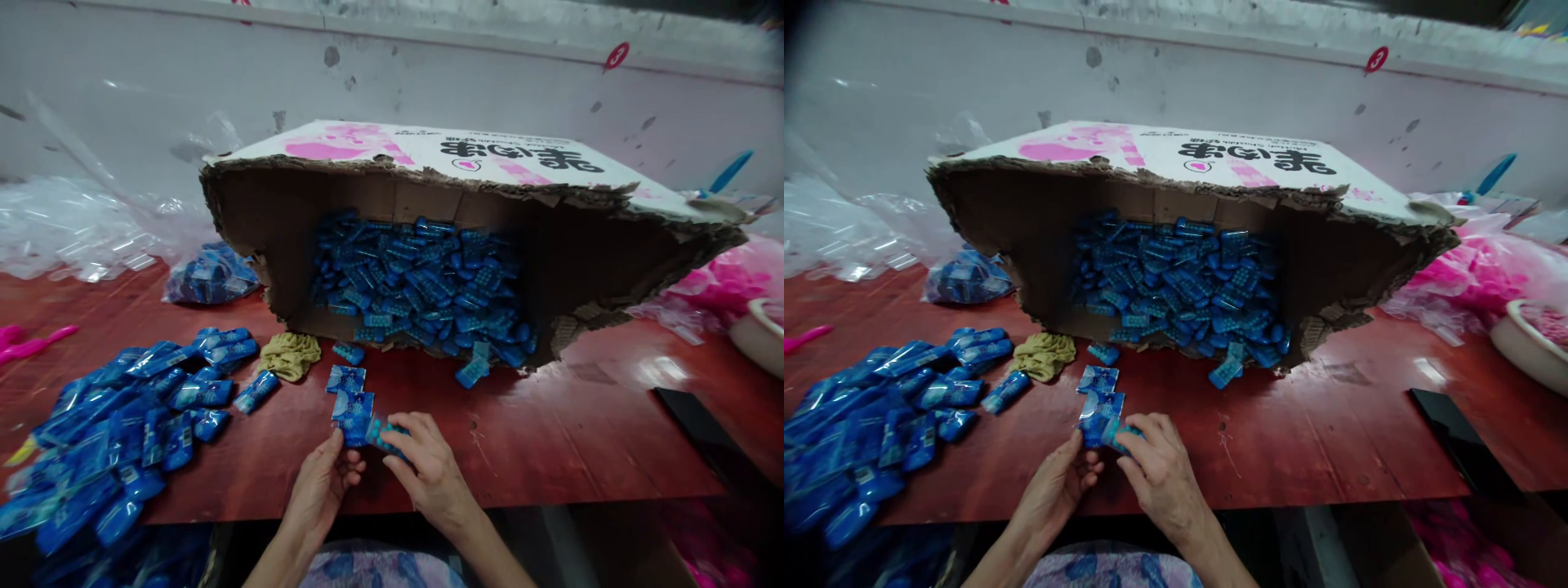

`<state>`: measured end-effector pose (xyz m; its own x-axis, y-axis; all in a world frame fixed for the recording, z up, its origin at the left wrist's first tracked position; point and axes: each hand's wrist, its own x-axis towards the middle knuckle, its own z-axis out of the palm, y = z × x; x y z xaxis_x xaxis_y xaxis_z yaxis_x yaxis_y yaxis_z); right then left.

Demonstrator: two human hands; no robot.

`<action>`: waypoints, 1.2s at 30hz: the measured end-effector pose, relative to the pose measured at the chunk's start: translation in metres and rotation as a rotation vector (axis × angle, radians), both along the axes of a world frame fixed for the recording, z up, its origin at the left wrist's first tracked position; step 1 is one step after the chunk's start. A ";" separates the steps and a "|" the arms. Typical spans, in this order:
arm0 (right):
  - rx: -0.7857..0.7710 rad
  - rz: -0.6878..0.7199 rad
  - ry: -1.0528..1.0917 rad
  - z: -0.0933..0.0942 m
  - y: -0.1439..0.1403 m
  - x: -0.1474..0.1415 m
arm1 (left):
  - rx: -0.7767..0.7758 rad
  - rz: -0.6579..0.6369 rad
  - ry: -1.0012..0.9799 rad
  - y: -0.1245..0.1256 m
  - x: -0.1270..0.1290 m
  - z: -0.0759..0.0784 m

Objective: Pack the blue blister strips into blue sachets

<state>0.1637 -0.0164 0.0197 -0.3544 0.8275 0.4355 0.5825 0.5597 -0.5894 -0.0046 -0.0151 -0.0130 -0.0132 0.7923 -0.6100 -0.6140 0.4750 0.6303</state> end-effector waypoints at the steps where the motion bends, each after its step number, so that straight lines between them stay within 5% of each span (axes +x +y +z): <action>1: 0.013 0.010 -0.017 0.001 0.000 0.000 | 0.004 -0.004 -0.005 0.000 -0.001 0.000; 13: 0.176 0.089 -0.073 -0.012 0.000 0.001 | 0.023 -0.059 0.009 0.006 -0.011 0.010; 22: 0.033 0.020 -0.015 -0.016 -0.001 -0.010 | 0.115 -0.093 0.028 0.004 -0.002 0.011; 27: -0.013 -0.021 0.033 -0.025 -0.009 -0.030 | 0.007 -0.051 -0.098 0.001 0.011 0.009; 32: -0.364 0.202 0.452 -0.013 -0.006 -0.021 | -0.036 -0.250 -0.159 0.001 -0.006 0.008; 36: -0.609 0.213 0.684 -0.008 -0.001 -0.013 | 0.041 -0.360 -0.257 0.001 -0.015 0.008</action>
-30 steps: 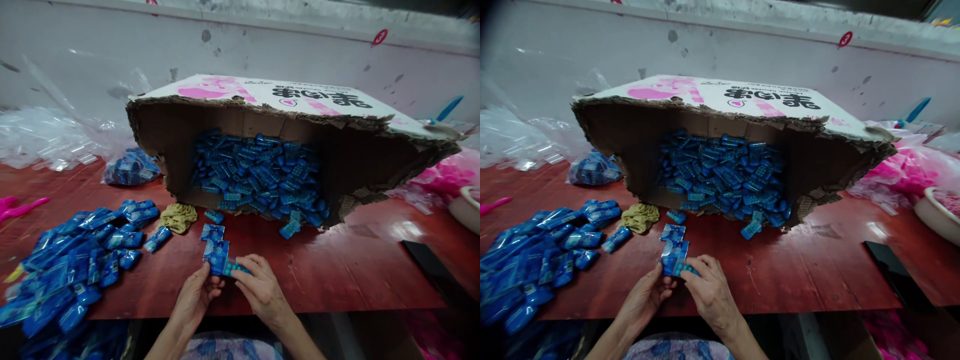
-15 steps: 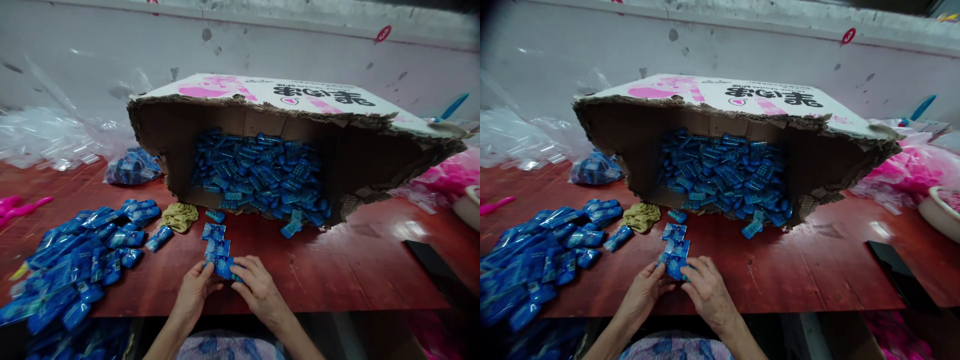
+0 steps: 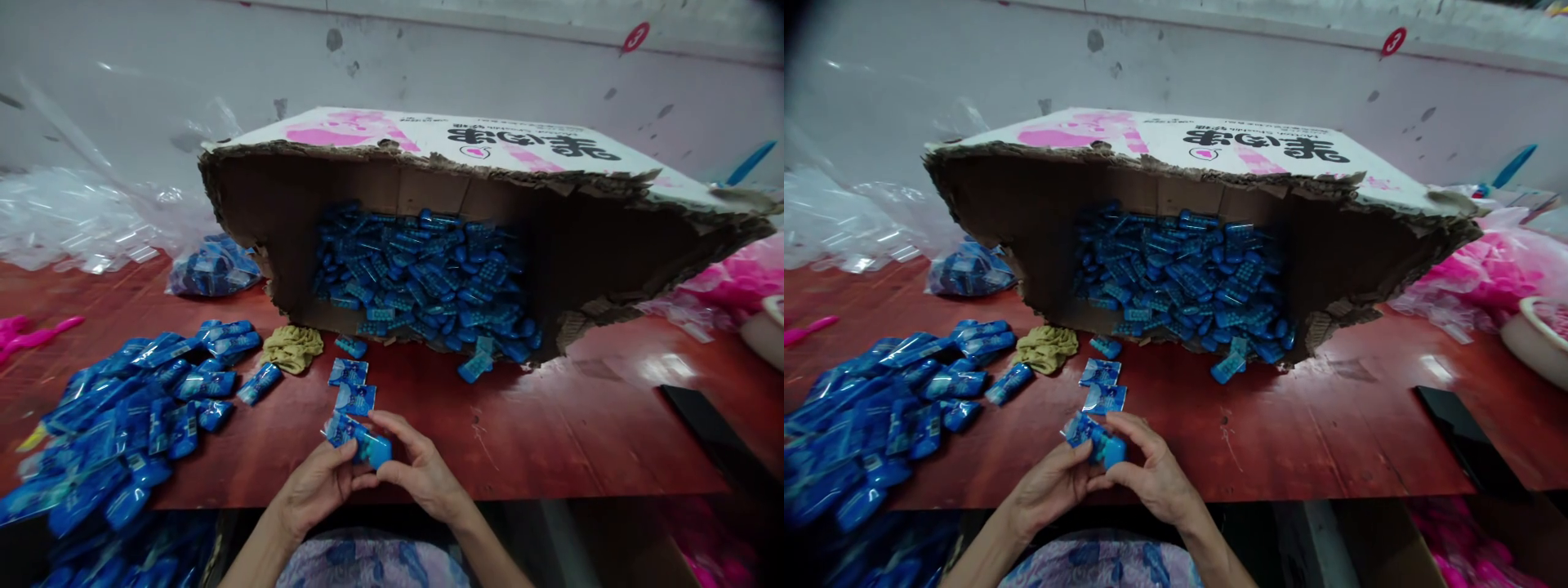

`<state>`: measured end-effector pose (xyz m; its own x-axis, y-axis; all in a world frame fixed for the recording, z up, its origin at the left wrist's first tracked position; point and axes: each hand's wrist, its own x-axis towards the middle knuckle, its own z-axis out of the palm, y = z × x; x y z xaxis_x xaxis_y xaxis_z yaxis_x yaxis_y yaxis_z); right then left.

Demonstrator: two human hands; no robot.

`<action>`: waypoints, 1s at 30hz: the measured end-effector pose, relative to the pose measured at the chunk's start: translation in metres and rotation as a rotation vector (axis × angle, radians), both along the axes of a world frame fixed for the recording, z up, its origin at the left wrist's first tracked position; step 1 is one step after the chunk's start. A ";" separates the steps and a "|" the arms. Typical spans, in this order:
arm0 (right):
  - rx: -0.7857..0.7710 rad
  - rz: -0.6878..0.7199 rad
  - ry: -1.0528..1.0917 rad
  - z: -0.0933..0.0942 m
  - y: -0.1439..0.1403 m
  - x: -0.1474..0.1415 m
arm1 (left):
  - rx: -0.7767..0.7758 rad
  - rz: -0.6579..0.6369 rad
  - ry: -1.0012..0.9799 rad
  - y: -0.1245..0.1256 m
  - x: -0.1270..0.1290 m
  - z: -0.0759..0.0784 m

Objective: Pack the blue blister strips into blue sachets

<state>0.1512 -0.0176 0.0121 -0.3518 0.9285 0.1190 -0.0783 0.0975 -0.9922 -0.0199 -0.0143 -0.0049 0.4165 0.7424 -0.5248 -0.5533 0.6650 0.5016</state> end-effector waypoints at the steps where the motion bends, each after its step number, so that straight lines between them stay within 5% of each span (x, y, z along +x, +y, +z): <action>1: -0.034 -0.003 0.030 0.000 0.000 -0.001 | 0.011 0.005 -0.018 0.000 0.001 0.000; 10: -0.358 0.024 0.182 -0.007 -0.007 -0.013 | -0.034 -0.078 -0.070 0.000 0.016 0.010; 14: -0.356 0.114 0.127 -0.011 -0.003 -0.003 | -0.018 -0.056 -0.075 -0.003 0.018 0.011; 25: -0.442 0.000 0.314 -0.015 0.003 -0.005 | 0.050 -0.110 -0.130 -0.005 0.021 0.016; 30: -0.356 -0.046 0.260 -0.023 -0.001 -0.005 | 0.020 0.003 -0.144 -0.011 0.028 0.008</action>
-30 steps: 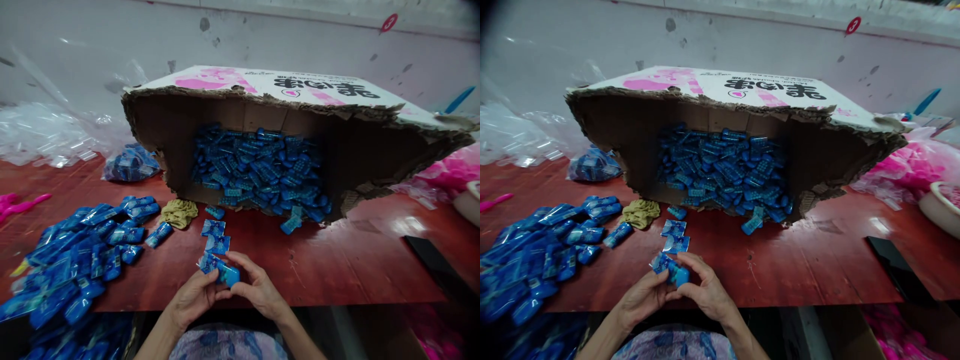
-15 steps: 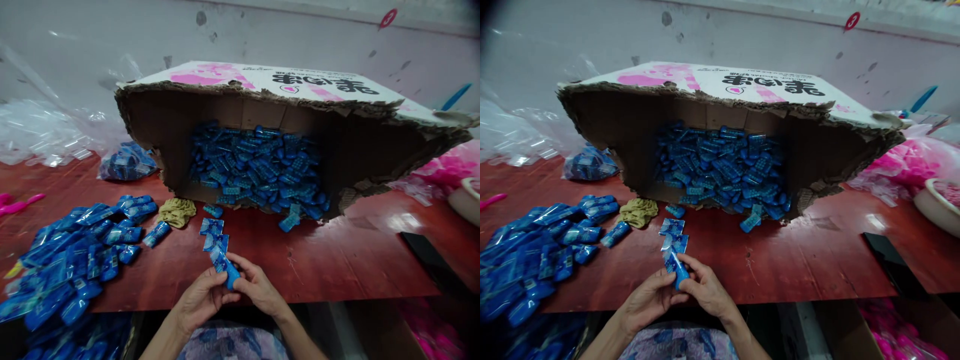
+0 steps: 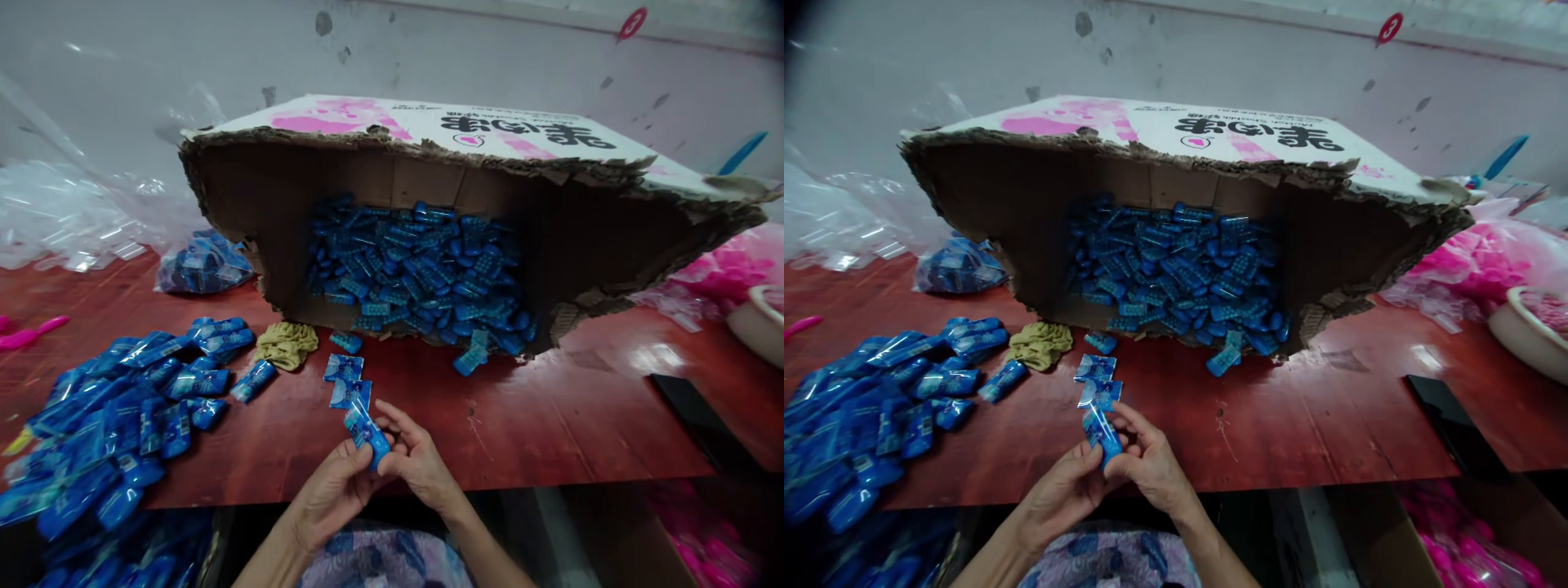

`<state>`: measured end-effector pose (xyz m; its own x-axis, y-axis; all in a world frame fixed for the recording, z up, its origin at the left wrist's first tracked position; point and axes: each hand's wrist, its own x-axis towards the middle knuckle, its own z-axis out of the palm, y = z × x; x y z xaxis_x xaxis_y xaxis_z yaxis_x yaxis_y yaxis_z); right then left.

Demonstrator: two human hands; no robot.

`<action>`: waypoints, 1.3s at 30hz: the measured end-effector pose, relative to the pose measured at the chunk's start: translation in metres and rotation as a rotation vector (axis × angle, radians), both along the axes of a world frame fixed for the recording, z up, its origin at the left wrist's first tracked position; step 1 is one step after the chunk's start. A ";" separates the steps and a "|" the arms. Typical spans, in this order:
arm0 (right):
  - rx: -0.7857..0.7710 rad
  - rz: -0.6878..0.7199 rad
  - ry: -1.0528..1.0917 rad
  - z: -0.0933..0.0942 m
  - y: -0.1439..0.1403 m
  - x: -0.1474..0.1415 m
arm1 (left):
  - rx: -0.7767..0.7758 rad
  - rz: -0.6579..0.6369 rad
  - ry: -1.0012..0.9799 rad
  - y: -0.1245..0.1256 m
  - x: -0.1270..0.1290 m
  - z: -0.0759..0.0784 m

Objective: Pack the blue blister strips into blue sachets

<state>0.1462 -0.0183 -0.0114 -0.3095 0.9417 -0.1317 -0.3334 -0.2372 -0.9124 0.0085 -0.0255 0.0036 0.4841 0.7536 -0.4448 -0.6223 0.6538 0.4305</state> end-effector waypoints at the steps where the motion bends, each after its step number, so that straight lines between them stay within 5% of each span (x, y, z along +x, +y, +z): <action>1: 0.033 -0.010 -0.042 -0.003 -0.001 0.000 | -0.014 0.033 0.007 -0.002 0.002 -0.001; 11: 0.183 0.012 -0.211 -0.003 0.002 -0.005 | -0.124 0.158 0.029 -0.005 0.009 0.003; 13: 0.288 0.025 -0.364 -0.001 0.006 -0.003 | -0.141 0.284 0.037 0.002 -0.009 0.006; 17: 0.553 -0.047 -0.823 0.001 0.023 -0.004 | -0.087 0.738 0.035 0.022 -0.069 0.018; 20: 0.654 -0.096 -1.173 -0.003 0.040 -0.015 | -0.062 0.891 0.067 0.031 -0.100 0.027; 24: 0.680 -0.156 -1.479 -0.015 0.055 -0.035 | -0.091 0.722 0.164 0.028 -0.089 0.020; 29: 0.725 -0.182 -1.508 -0.021 0.055 -0.037 | -0.076 0.514 0.475 0.019 -0.039 -0.004; 35: 0.910 -0.365 -1.295 -0.012 0.028 -0.023 | 0.006 0.402 0.555 0.021 -0.014 -0.015; 39: 0.675 -0.334 -0.957 -0.009 0.021 -0.019 | 0.026 0.391 0.570 0.023 -0.012 -0.017</action>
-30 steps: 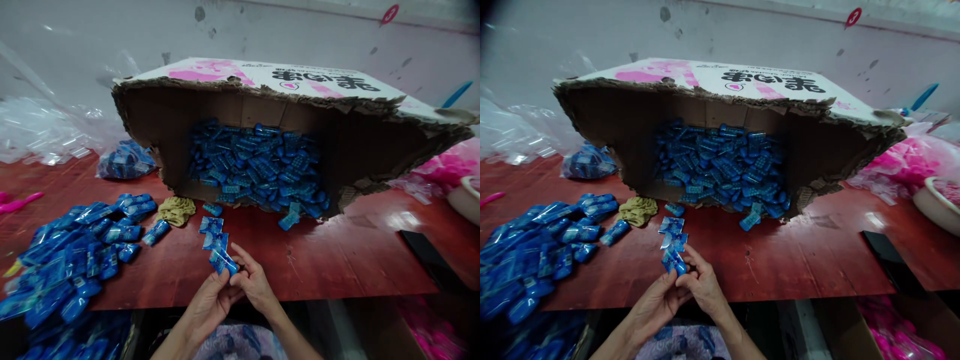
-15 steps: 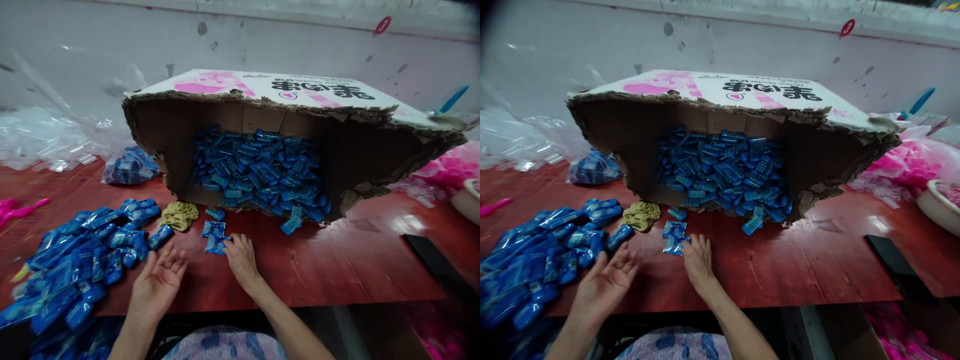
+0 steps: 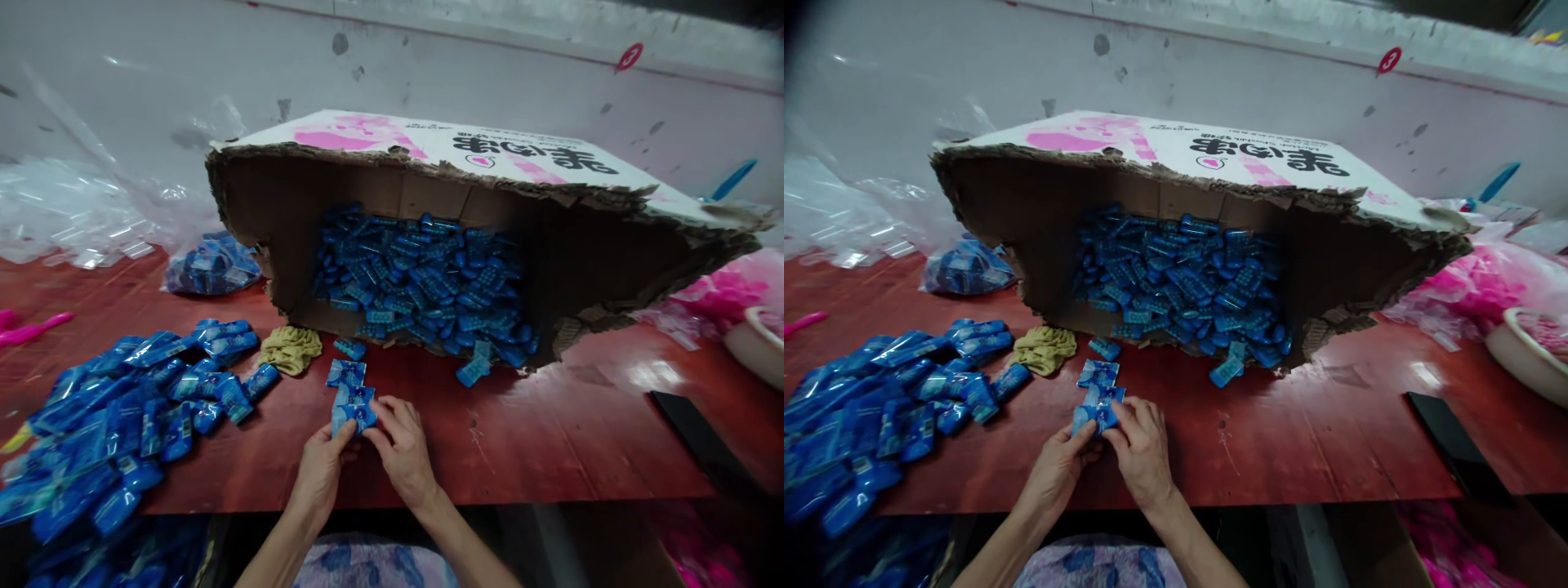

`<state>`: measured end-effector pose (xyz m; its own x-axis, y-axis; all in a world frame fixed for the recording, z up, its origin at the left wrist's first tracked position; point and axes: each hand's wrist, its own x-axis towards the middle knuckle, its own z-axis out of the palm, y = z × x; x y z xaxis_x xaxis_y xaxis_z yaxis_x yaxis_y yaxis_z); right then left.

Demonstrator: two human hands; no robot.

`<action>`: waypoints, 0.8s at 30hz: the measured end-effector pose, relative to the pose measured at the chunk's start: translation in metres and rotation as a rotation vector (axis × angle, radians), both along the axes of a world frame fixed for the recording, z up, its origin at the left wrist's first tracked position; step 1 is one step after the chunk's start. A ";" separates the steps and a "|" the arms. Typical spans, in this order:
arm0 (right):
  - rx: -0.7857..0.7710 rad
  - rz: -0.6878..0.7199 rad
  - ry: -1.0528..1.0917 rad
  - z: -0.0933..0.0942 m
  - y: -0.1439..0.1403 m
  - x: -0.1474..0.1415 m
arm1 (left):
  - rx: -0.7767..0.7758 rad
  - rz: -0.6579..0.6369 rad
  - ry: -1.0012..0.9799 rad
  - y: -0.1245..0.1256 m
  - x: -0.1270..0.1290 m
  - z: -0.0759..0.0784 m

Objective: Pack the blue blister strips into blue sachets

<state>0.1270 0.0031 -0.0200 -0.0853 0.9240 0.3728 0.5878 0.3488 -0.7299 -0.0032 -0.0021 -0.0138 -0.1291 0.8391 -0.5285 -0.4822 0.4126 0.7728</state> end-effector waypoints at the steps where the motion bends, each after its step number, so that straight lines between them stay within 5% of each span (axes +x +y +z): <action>1: -0.120 0.013 0.140 -0.001 0.001 0.001 | 0.005 0.002 0.001 0.000 0.001 -0.001; 5: -0.507 0.111 0.509 -0.007 0.007 -0.001 | 0.014 0.019 0.018 -0.001 0.009 -0.004; 13: -0.486 -0.003 0.506 -0.007 0.001 -0.010 | 0.012 -0.011 -0.035 0.003 0.020 -0.002; 18: -0.462 0.042 0.375 0.001 0.008 0.005 | -0.022 -0.215 -0.142 0.004 0.011 0.007; 24: -0.208 0.159 -0.236 0.027 0.047 0.011 | -0.106 -0.138 -0.097 0.001 0.009 -0.001</action>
<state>0.1384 0.0501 0.0068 -0.2960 0.9462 0.1307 0.6990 0.3078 -0.6455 0.0054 -0.0008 -0.0149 0.0393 0.7844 -0.6190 -0.4857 0.5564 0.6742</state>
